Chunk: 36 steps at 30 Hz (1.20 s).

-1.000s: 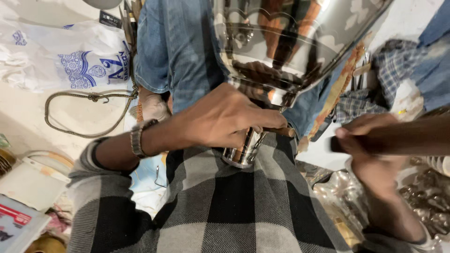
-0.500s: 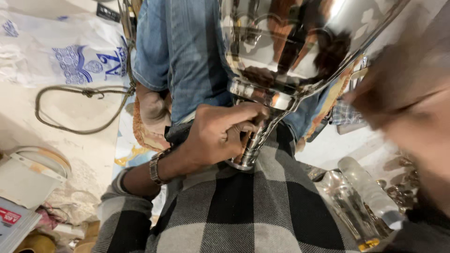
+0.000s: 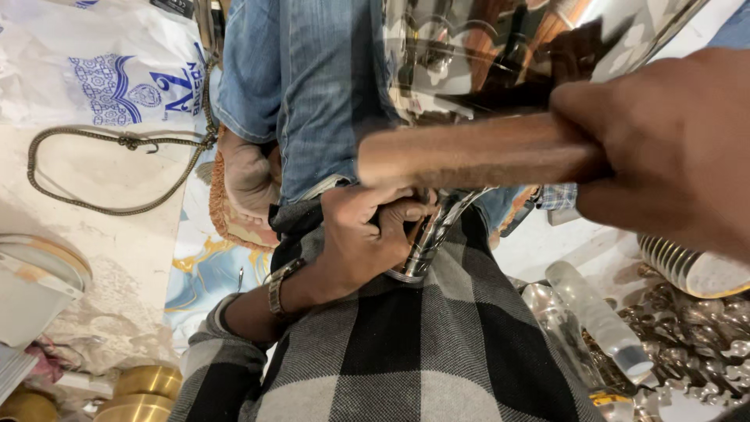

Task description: The person sits cross-legged on the floor with a large engraved metal urn resting on their lap. They hold a small punch against the metal cup section of the urn and strike it with a wooden mallet, repositioning the punch repeatedly to work the surface, occasionally rotating the piece.

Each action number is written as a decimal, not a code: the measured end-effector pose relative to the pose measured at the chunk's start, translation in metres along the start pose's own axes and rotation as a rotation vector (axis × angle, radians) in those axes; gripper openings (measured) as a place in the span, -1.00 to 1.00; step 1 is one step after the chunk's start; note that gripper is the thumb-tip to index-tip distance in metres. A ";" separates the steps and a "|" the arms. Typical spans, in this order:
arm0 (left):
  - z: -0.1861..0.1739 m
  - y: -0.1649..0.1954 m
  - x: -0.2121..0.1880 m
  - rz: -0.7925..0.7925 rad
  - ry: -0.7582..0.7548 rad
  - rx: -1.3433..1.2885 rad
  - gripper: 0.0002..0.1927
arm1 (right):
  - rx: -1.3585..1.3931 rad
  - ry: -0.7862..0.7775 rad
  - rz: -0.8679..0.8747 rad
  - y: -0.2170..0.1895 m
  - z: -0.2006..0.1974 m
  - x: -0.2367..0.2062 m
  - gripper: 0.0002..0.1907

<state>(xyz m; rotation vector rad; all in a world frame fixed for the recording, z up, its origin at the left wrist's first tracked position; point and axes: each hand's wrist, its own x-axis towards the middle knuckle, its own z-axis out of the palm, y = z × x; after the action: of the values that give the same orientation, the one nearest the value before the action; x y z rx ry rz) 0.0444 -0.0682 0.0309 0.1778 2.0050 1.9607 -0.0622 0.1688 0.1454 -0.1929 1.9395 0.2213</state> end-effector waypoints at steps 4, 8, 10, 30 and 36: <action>0.002 0.004 0.001 -0.055 0.037 -0.094 -0.86 | 0.026 0.008 -0.001 -0.004 -0.012 0.001 -0.67; 0.001 0.003 -0.003 -0.001 0.079 -0.122 -0.87 | 0.083 0.115 -0.059 -0.006 -0.015 0.003 -0.51; 0.000 0.001 -0.006 0.009 0.089 -0.124 -0.89 | 0.101 0.137 -0.065 -0.010 -0.020 0.002 -0.48; -0.006 -0.041 0.009 -0.145 0.151 -0.562 -0.85 | 0.485 0.689 -0.304 0.004 0.016 -0.014 -0.51; -0.029 -0.044 0.047 0.072 0.146 -0.565 -0.77 | 1.165 1.572 0.091 -0.003 0.169 0.086 0.04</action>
<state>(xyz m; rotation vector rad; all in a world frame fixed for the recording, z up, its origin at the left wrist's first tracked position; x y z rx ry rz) -0.0026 -0.0827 -0.0192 -0.0318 1.4527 2.5571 0.0587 0.2051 0.0037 0.7175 3.1776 -1.3987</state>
